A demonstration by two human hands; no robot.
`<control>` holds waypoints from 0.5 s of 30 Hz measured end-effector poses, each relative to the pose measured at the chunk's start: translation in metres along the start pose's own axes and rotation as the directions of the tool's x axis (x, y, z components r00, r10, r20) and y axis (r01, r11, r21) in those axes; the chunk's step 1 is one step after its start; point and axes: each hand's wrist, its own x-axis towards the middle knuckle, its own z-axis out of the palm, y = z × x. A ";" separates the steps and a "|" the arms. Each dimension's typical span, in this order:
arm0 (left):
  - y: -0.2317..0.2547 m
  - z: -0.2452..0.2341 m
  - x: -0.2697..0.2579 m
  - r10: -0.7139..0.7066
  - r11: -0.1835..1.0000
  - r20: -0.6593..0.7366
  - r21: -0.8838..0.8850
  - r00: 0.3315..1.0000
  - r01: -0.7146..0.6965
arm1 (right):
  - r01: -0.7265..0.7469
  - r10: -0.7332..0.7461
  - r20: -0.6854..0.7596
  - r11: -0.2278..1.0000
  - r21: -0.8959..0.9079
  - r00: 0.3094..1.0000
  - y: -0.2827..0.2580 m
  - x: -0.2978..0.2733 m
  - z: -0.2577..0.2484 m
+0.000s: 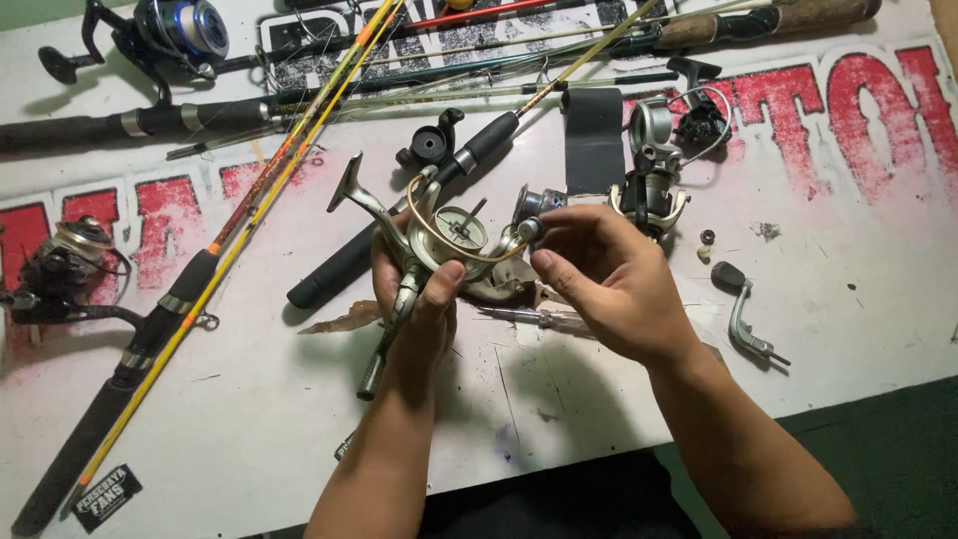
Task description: Disassembling and inspecting a fishing reel on a workbench with other fishing equipment.
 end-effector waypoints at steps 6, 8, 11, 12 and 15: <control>0.017 0.018 -0.007 -0.069 0.996 -0.009 -0.056 0.998 0.068 | -0.059 0.056 0.018 0.958 0.282 0.998 0.013 0.005 0.006; 0.025 0.027 -0.012 -0.086 0.996 -0.023 -0.041 0.996 0.085 | -0.058 0.050 0.033 0.949 0.308 0.998 0.012 0.006 0.009; 0.027 0.029 -0.012 -0.094 0.996 -0.048 0.003 0.994 0.094 | -0.051 0.038 0.046 0.939 0.340 0.998 0.011 0.008 0.013; 0.026 0.027 -0.011 -0.086 0.996 -0.056 0.032 0.995 0.088 | -0.045 0.033 0.040 0.937 0.346 0.999 0.010 0.009 0.015; 0.002 0.005 -0.007 0.022 0.994 -0.058 0.106 0.998 -0.016 | -0.028 0.018 0.034 0.941 0.336 0.999 0.022 0.011 0.017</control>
